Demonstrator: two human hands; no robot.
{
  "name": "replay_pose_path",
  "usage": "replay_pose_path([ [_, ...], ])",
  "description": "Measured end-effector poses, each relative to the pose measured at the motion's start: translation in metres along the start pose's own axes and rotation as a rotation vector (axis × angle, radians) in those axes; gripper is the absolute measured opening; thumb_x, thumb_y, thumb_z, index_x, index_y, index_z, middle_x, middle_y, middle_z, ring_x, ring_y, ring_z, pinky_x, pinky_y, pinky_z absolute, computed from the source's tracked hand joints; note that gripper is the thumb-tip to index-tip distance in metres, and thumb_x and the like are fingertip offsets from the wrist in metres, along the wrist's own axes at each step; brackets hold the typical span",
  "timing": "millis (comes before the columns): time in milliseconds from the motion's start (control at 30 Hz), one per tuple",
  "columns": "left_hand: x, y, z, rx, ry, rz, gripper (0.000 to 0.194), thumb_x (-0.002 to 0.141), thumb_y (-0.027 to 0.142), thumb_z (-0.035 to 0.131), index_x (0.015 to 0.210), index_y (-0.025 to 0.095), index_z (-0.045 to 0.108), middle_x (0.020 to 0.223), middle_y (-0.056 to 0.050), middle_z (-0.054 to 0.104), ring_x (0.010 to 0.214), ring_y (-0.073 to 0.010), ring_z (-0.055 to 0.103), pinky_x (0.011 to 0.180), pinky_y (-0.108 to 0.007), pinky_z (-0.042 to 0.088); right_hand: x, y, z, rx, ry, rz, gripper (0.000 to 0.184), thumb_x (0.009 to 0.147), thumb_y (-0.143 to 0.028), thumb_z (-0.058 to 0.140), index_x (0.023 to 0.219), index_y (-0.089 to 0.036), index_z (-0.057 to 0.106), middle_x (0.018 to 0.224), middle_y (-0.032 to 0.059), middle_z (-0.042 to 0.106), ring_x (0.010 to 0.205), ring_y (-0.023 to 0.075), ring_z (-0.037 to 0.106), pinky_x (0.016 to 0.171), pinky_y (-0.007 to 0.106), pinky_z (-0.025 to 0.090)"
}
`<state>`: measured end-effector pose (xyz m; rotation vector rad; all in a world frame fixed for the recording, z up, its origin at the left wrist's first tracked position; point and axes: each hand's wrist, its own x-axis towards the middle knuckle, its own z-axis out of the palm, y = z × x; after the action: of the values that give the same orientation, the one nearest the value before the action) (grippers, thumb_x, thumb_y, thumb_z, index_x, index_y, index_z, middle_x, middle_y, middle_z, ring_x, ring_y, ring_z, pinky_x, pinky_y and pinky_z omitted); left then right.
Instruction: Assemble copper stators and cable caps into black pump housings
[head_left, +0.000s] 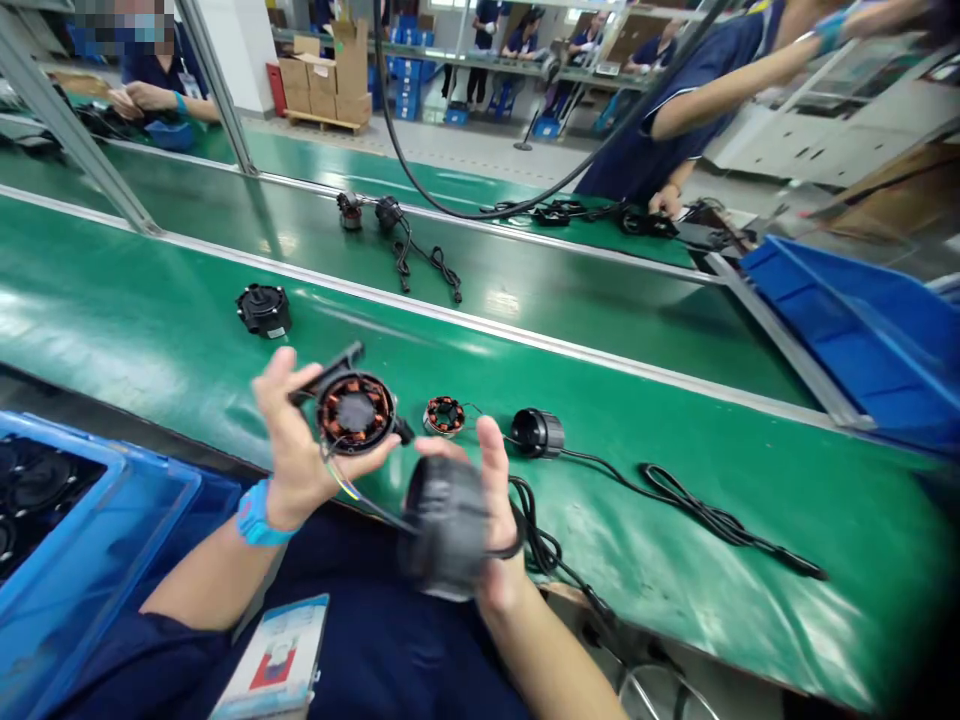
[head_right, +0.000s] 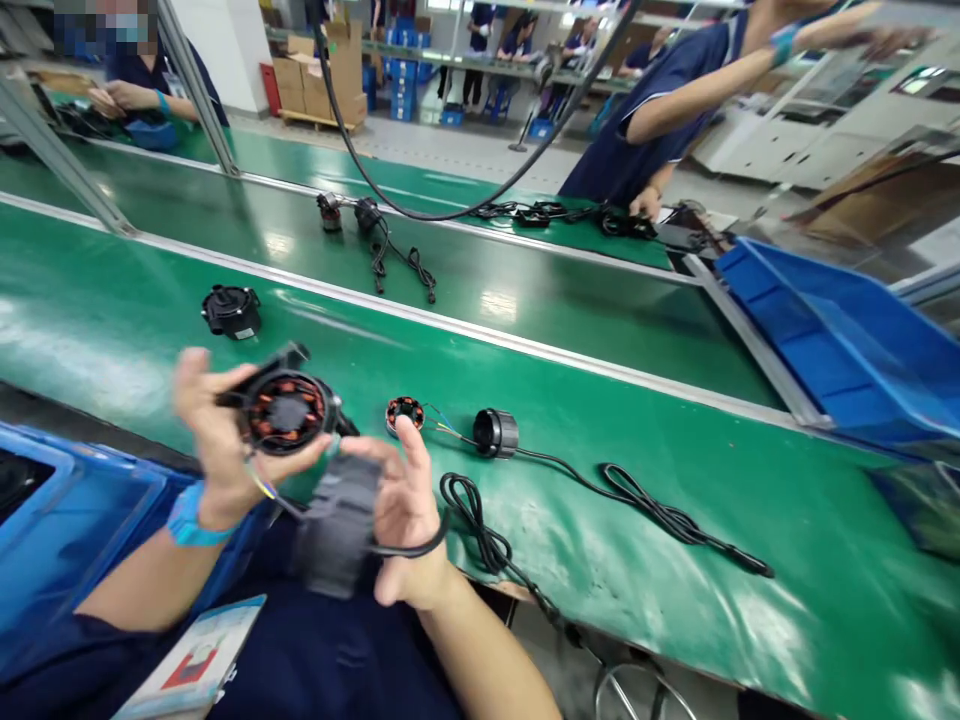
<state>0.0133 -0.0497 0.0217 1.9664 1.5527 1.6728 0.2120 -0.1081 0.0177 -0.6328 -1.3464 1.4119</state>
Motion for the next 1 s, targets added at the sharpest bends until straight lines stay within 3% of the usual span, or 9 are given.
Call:
replay_pose_path([
  [100,-0.021,-0.003,0.007,0.017,-0.056,-0.074,0.096,0.075,0.059,0.082,0.151,0.019,0.038,0.127,-0.015,0.056,0.111,-0.031,0.062,0.092,-0.049,0.056,0.005,-0.018,-0.01,0.103,0.02,0.13,0.068,0.081,-0.064,0.081,0.135,-0.028,0.06,0.129,0.0107,0.063,0.112,0.0245,0.064,0.092,0.038,0.058],
  [167,-0.028,-0.002,0.01,0.001,-0.076,-0.134,0.1,0.074,0.057,0.082,0.153,0.019,0.035,0.12,-0.012,0.056,0.107,-0.028,0.063,0.093,-0.046,0.056,0.01,-0.025,-0.012,0.142,0.045,0.248,0.049,0.095,-0.058,0.068,0.13,-0.025,0.063,0.124,0.0102,0.067,0.103,0.0201,0.067,0.085,0.031,0.058],
  [267,-0.026,0.006,0.01,-0.015,-0.06,-0.138,0.104,0.063,0.057,0.091,0.148,0.023,0.041,0.12,-0.01,0.052,0.108,-0.0273,0.061,0.095,-0.045,0.055,0.015,-0.035,-0.015,0.326,0.101,0.368,0.06,0.098,-0.072,0.05,0.137,-0.026,0.057,0.12,0.0106,0.066,0.08,0.017,0.065,0.059,0.025,0.056],
  [333,-0.023,0.013,0.009,-0.037,-0.032,-0.125,0.105,0.061,0.057,0.093,0.147,0.025,0.042,0.121,-0.01,0.051,0.11,-0.0272,0.06,0.096,-0.045,0.055,0.016,-0.043,-0.015,0.356,0.07,0.342,0.085,0.083,-0.081,0.066,0.149,-0.032,0.044,0.121,0.0097,0.064,0.079,0.0189,0.065,0.054,0.026,0.056],
  [433,-0.023,0.02,0.01,-0.051,-0.046,-0.094,0.109,0.059,0.057,0.095,0.148,0.026,0.041,0.123,-0.011,0.051,0.111,-0.0274,0.058,0.095,-0.045,0.056,0.017,-0.052,-0.01,0.135,0.07,0.199,0.12,0.06,-0.071,0.091,0.157,-0.037,0.029,0.135,0.0118,0.057,0.093,0.0236,0.068,0.062,0.03,0.061],
  [567,-0.035,0.019,0.017,-0.042,-0.125,-0.101,0.077,0.069,0.05,0.09,0.135,0.028,0.058,0.123,-0.01,0.046,0.12,-0.0279,0.054,0.099,-0.044,0.055,0.034,-0.048,0.001,-0.204,0.267,0.053,0.101,0.071,-0.059,0.091,0.15,-0.03,0.035,0.141,0.0145,0.05,0.109,0.0256,0.066,0.088,0.038,0.062],
  [733,-0.038,0.017,0.017,-0.022,-0.156,-0.09,0.031,0.07,0.036,0.089,0.082,0.021,0.064,0.124,-0.007,0.038,0.134,-0.0308,0.043,0.108,-0.046,0.048,0.065,-0.037,0.0,-0.358,0.414,-0.101,0.093,0.078,-0.049,0.086,0.151,-0.026,0.032,0.13,0.0127,0.057,0.11,0.0254,0.065,0.097,0.041,0.059],
  [867,-0.031,0.014,0.013,-0.015,-0.22,-0.084,0.04,0.067,0.036,0.09,0.072,0.021,0.053,0.115,-0.007,0.038,0.127,-0.0296,0.046,0.103,-0.044,0.051,0.075,-0.034,-0.022,-0.487,0.347,-0.129,0.085,0.081,-0.042,0.081,0.149,-0.021,0.035,0.131,0.0139,0.06,0.112,0.0259,0.064,0.1,0.043,0.057],
  [1000,-0.026,0.007,0.011,-0.083,-0.29,0.025,0.043,0.066,0.035,0.091,0.089,0.023,0.057,0.114,-0.006,0.041,0.12,-0.0266,0.049,0.097,-0.041,0.054,0.085,-0.039,-0.048,-0.504,0.079,-0.071,0.073,0.08,-0.036,0.081,0.142,-0.019,0.046,0.136,0.0132,0.06,0.118,0.0248,0.064,0.104,0.04,0.055],
])
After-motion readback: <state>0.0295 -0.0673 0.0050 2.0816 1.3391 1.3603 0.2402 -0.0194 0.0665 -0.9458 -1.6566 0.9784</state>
